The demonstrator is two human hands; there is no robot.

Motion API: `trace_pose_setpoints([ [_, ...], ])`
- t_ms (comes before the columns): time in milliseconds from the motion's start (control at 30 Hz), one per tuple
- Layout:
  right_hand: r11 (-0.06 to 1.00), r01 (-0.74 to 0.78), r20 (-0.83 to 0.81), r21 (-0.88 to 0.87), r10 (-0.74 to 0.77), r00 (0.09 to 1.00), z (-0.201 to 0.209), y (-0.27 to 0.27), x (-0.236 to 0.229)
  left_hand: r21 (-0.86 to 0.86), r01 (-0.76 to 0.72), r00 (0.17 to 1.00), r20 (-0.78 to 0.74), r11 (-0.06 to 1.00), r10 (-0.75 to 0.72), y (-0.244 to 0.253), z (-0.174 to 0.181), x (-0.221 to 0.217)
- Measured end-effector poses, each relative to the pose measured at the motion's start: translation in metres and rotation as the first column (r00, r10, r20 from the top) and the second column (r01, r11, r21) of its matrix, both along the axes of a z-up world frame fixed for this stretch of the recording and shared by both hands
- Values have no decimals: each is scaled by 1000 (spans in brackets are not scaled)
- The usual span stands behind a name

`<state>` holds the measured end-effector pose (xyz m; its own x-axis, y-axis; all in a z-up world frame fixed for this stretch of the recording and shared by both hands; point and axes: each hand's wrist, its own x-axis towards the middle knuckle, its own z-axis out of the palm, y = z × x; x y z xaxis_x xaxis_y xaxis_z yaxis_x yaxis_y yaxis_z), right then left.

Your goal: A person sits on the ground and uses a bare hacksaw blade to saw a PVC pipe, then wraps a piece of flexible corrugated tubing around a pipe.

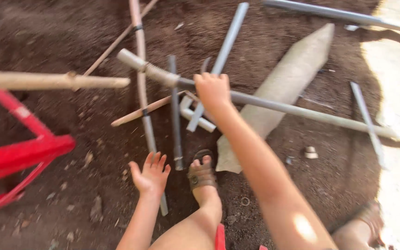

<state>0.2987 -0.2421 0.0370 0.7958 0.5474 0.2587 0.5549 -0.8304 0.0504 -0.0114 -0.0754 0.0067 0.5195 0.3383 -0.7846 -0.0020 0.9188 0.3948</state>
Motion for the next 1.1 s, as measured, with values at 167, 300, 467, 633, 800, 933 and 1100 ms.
trace_pose_setpoints([
  [167,998,58,-130,7,-57,990,-42,-2,-10,23,72,992,99,997,-74,2,-14,4],
  [300,987,12,-138,159,10,990,-28,-47,-41,66,157,987,-52,985,-154,-7,6,24],
  [467,1000,28,-366,0,-26,930,-10,-108,-31,124,266,963,-89,956,-256,-9,-7,26],
  [633,958,-104,-223,-267,44,974,29,-184,-13,63,405,913,-88,912,-399,-7,-30,17],
  [800,921,-117,-370,-372,-32,929,117,-251,11,37,625,760,-255,780,-597,10,-48,14],
  [933,908,136,-496,-395,-336,801,173,-319,12,61,822,543,-379,566,-749,40,-90,24],
  [1100,791,312,-515,-526,-588,624,115,-454,-13,303,893,24,-771,-334,-637,10,59,63],
])
